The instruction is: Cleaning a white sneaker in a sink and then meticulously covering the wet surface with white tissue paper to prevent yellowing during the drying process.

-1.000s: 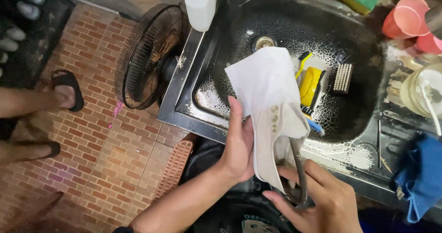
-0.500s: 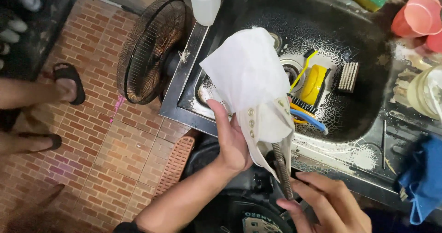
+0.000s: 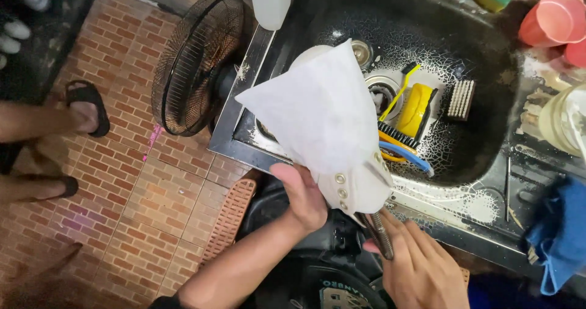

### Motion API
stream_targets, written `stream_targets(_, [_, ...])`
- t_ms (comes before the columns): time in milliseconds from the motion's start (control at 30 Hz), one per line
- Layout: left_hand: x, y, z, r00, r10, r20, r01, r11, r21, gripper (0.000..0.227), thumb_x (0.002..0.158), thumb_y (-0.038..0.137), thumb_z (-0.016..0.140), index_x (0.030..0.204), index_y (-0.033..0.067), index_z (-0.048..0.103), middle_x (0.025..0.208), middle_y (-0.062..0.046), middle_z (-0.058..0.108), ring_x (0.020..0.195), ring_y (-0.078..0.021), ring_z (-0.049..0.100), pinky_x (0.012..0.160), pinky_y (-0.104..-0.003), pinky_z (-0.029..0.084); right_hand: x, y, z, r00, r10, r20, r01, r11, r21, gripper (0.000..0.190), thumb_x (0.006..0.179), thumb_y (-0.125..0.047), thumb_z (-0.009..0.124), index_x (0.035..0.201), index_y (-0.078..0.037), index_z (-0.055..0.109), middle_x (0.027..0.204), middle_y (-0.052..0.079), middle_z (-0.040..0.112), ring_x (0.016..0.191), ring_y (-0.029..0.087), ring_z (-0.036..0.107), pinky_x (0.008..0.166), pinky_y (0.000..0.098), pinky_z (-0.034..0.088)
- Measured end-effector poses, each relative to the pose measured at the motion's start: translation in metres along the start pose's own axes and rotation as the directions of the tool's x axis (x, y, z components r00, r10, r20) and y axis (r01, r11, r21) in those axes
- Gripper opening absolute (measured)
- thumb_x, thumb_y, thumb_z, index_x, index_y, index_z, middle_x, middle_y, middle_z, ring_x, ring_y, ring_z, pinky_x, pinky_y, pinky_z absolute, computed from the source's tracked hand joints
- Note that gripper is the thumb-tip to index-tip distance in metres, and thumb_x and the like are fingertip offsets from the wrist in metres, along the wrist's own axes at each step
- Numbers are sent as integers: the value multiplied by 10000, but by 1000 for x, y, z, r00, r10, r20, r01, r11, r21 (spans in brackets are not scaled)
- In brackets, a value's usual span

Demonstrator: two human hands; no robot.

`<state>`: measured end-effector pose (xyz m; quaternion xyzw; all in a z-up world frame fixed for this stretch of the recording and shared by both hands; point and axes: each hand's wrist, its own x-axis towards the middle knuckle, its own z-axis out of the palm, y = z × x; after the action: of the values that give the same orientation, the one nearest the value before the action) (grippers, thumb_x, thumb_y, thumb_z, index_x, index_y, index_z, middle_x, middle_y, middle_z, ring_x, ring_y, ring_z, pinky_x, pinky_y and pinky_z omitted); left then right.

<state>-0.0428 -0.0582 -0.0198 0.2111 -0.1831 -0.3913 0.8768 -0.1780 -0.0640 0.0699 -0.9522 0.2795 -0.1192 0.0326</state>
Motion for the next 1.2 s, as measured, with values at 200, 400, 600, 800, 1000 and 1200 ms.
stream_targets(200, [0,4,0,999,-8,33,4,993,116,770,821,601,166,1330,24,188,1364,-108,263,1292,-209,224,1100,-363,165,9,3,1,997,-25,-72,45,956,291,166,732,-93,599,859,7,560,857,117,624,649,174,585,546,314,385])
stream_targets(400, [-2,-2,-4,997,11,76,-23,987,159,746,840,586,177,1346,41,117,1388,-101,208,1309,-216,188,1111,-378,152,10,3,0,996,36,-83,4,901,433,76,750,-62,544,807,-30,584,785,28,649,617,138,593,525,282,362])
stream_targets(600, [-5,-11,-16,984,9,178,-38,986,159,782,838,610,248,1357,45,93,1386,-94,224,1297,-225,224,1102,-396,201,8,1,7,993,58,-105,0,876,482,81,759,-50,510,757,-24,587,752,5,659,542,118,553,507,260,354])
stream_targets(800, [11,10,17,990,-110,-86,112,994,10,709,834,556,234,1315,36,231,1359,-101,269,1285,-218,223,1080,-360,169,12,2,-1,981,174,-83,-116,874,473,215,739,44,508,893,-84,585,740,-31,655,525,127,494,527,209,412])
stream_targets(1000, [33,30,58,969,-191,-156,196,980,17,632,853,457,257,1299,10,244,1338,-134,295,1267,-209,250,1067,-329,196,36,4,-9,877,351,-329,-56,754,655,350,813,-248,379,768,62,535,771,142,608,685,191,610,703,276,488])
stream_targets(1200, [29,19,40,912,-274,-304,264,962,-75,429,864,261,359,1140,-59,431,1208,-172,442,1154,-166,389,1035,-268,254,28,14,-5,829,523,-199,-261,677,689,379,828,-303,397,769,42,543,744,112,592,660,162,570,596,218,423])
